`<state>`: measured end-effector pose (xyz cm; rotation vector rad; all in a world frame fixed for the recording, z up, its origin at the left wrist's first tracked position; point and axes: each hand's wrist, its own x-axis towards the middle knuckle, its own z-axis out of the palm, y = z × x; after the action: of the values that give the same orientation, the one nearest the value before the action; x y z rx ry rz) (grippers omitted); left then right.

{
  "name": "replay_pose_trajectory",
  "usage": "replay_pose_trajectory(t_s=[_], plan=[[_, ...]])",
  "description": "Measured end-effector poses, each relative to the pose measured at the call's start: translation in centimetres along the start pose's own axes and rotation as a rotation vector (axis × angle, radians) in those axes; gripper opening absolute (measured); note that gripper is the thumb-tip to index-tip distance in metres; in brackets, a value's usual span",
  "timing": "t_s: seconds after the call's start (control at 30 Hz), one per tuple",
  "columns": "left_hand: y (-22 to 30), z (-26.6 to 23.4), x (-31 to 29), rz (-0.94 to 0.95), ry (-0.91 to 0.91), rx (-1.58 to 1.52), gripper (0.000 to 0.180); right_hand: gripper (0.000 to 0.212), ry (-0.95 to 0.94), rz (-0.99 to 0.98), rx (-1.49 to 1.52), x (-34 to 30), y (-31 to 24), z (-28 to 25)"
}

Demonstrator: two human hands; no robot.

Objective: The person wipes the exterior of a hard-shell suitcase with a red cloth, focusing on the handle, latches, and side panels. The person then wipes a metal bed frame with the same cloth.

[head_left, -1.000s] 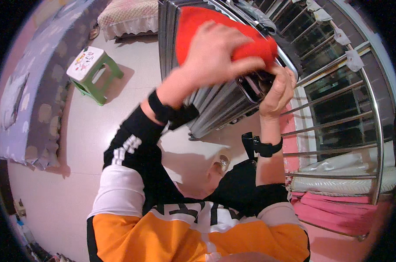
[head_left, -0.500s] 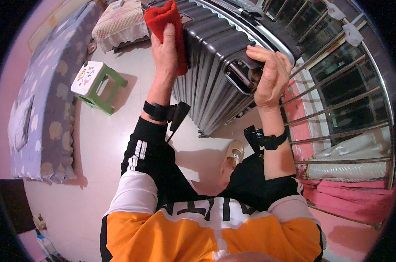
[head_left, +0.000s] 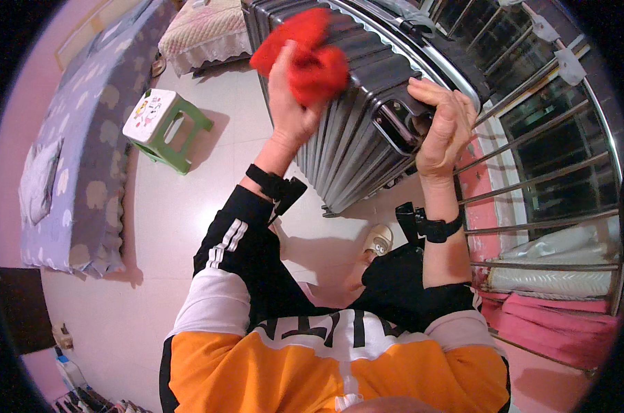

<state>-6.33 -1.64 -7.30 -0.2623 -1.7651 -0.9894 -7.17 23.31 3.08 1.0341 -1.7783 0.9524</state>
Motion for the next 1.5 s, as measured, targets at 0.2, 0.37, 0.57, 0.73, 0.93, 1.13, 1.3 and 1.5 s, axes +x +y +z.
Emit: replay_pose_trajectory(t_s=[0.2,0.37,0.57,0.73,0.93,1.13,1.3,1.5], plan=[[-4.0,0.7,0.0,-0.935,0.379,-0.741,0.047,0.049,-0.006,-0.018,-0.003,0.0,0.0,0.1],[2.3,1.5,-0.6,-0.771,0.299,-0.587,0.044,0.046,0.02,0.005,-0.003,-0.1,-0.1,0.2],[10.6,1.4,0.1,0.196,-0.038,-0.018,0.076,0.042,0.028,-0.002,-0.044,-0.3,-0.2,0.0],[9.9,-0.3,4.7,0.244,-0.276,0.177,0.064,0.033,0.124,0.01,-0.05,-0.3,-0.4,0.4],[7.1,-0.6,11.8,-0.143,-0.586,0.156,0.061,0.035,0.106,-0.02,-0.005,-0.1,0.4,1.0],[9.5,0.3,11.9,-0.053,-0.675,0.144,0.056,0.023,0.206,-0.039,0.013,-0.3,0.6,1.2],[12.3,0.8,10.4,0.021,-0.656,0.18,0.048,0.022,0.328,-0.043,-0.105,0.3,2.5,-0.6],[15.5,1.7,8.8,-0.119,-0.714,-0.019,0.043,0.038,0.272,0.232,-0.085,-0.5,4.3,-1.3]])
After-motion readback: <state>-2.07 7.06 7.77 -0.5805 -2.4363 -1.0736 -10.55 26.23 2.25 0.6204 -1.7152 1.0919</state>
